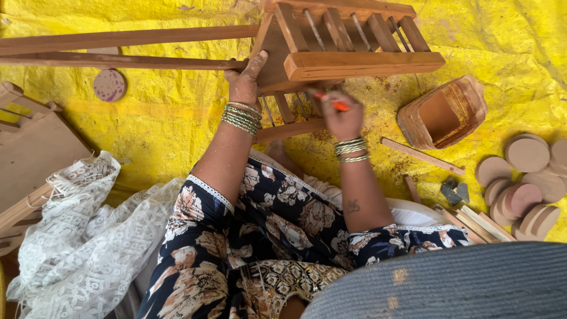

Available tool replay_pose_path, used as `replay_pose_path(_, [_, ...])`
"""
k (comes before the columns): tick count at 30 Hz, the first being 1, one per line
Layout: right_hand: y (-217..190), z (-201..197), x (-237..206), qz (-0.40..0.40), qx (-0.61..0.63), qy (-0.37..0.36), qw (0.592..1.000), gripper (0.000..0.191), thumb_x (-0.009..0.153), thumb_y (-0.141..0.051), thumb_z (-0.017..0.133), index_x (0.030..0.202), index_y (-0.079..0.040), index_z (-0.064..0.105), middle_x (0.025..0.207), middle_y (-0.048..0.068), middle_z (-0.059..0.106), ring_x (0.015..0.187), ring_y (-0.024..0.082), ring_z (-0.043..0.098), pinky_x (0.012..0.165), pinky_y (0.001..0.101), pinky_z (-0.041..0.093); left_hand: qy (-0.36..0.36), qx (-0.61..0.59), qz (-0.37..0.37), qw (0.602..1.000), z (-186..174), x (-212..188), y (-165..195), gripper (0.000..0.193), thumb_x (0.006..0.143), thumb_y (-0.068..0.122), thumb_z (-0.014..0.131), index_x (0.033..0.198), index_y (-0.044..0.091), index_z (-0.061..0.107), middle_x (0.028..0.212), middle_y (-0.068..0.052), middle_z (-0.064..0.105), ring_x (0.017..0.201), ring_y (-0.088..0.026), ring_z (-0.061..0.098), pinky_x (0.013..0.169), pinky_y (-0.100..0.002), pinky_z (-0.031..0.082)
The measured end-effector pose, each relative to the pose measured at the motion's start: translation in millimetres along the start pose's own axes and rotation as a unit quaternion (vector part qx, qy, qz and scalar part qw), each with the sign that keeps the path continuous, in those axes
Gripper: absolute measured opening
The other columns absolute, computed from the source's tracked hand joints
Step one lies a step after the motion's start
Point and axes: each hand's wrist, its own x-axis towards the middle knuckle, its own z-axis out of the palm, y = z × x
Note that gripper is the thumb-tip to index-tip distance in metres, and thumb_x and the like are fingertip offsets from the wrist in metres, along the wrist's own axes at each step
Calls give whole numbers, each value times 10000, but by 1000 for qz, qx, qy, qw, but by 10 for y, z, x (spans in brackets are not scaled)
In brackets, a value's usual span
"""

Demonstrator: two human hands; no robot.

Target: The person sits on the floor holding a small wooden chair frame on their lap and uses a brush to apply a brown liquid from a container onto the wood, rotating the frame to coat different surfaces and legs. Unfinished wooden discs and sticks lie on the yellow tarp beside them.

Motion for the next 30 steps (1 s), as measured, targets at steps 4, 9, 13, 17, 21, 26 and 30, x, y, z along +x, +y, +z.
replay_pose_path(4, [-222,189,-170,-25,230,-77,970,216,965,-160,751,1175,-110,744,955,41,774,777,87,687,648,247,555,-5,-12,4,1000,4,-16,7,1082,676,231,908,1416,38,143,1368,-245,486,1270,-337,553,1070,-497,495])
replay_pose_path(9, [-183,20,-68,-66,221,-24,973,184,995,-129,732,1172,-84,710,988,43,773,844,82,716,734,246,590,-10,-6,2,1000,4,-11,12,1071,675,237,914,1415,37,165,1371,-242,469,1277,-339,541,1069,-510,499])
replay_pose_path(13, [-29,-117,62,-79,97,-1,992,83,944,-68,749,1013,-49,709,882,62,737,720,111,682,614,273,576,-5,-1,4,1000,-1,-11,17,1054,675,243,913,1410,35,188,1374,-244,482,1285,-342,535,1079,-509,477])
replay_pose_path(17, [107,-289,107,-61,277,27,959,101,975,-46,728,959,-50,628,836,60,705,760,131,725,675,300,615,3,26,-8,1000,-13,-1,22,1038,690,246,907,1424,31,204,1384,-235,478,1305,-333,511,1088,-506,433])
replay_pose_path(21, [103,-307,40,-59,404,48,911,84,1009,-93,695,1030,-53,624,907,89,701,821,154,712,783,311,604,-10,-9,9,1000,-2,10,14,1088,667,221,918,1406,48,138,1382,-229,475,1305,-336,517,1105,-495,449])
replay_pose_path(26, [-29,-255,8,-49,283,57,956,154,1035,-139,682,1066,12,679,974,120,727,853,177,722,790,304,614,-3,15,3,1000,2,-11,27,1064,691,257,905,1432,24,178,1388,-240,474,1313,-339,512,1098,-509,430])
replay_pose_path(30, [-224,-253,8,-125,386,-2,914,195,1038,-182,668,1087,4,702,1020,111,750,881,187,739,813,325,633,-4,5,-4,1000,15,-29,29,1080,666,267,912,1417,31,173,1380,-249,473,1303,-352,524,1101,-528,451])
